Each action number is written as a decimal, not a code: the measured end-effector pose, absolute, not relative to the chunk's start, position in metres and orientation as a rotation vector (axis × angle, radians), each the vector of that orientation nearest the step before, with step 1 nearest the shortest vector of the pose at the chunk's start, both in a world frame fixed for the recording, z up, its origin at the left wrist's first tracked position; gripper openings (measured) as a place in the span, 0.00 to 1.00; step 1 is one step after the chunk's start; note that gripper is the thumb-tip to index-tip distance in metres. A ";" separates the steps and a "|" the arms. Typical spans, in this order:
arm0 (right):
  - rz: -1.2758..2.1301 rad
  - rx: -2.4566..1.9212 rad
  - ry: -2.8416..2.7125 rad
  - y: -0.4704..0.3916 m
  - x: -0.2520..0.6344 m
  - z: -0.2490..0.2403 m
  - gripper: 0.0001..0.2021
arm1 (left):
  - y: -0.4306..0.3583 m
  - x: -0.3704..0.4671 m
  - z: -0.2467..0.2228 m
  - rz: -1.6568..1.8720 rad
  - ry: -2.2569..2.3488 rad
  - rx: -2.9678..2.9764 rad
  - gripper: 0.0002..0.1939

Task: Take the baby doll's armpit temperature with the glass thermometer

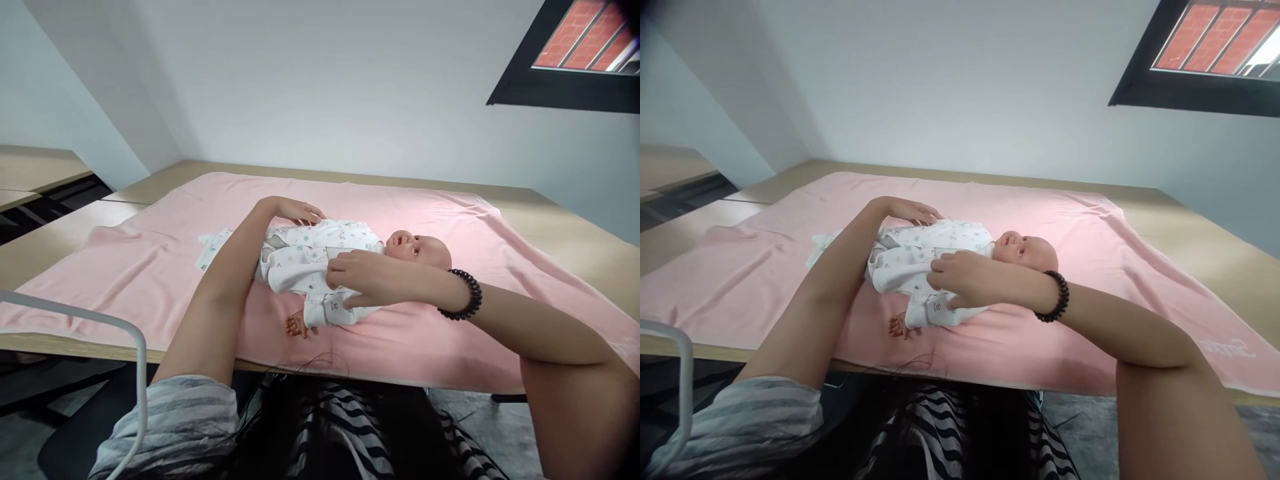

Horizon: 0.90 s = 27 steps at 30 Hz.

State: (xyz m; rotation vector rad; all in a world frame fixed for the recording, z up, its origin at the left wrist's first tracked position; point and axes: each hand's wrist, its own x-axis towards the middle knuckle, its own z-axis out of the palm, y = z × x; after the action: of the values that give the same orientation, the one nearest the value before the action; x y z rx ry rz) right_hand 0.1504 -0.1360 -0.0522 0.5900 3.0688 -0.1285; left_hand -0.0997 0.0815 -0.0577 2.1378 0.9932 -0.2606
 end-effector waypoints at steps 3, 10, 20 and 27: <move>0.117 0.609 3.024 -0.147 0.145 -0.058 0.05 | 0.082 -0.100 -0.058 -0.261 0.992 2.134 0.37; -0.121 0.863 2.879 -0.141 0.139 -0.039 0.13 | 0.082 -0.101 -0.057 -0.274 0.979 2.125 0.37; -0.568 1.882 2.948 -0.061 0.172 -0.025 0.17 | 0.079 -0.100 -0.057 -0.257 0.962 2.101 0.36; -0.464 0.878 3.088 -0.097 0.139 -0.038 0.07 | 0.083 -0.100 -0.058 -0.279 0.950 2.118 0.37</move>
State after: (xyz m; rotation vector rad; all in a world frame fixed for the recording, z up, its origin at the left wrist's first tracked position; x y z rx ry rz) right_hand 0.1387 -0.0968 -0.0377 0.8783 3.0876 -0.4639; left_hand -0.1003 0.0827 -0.0583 2.1179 0.9499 -0.2789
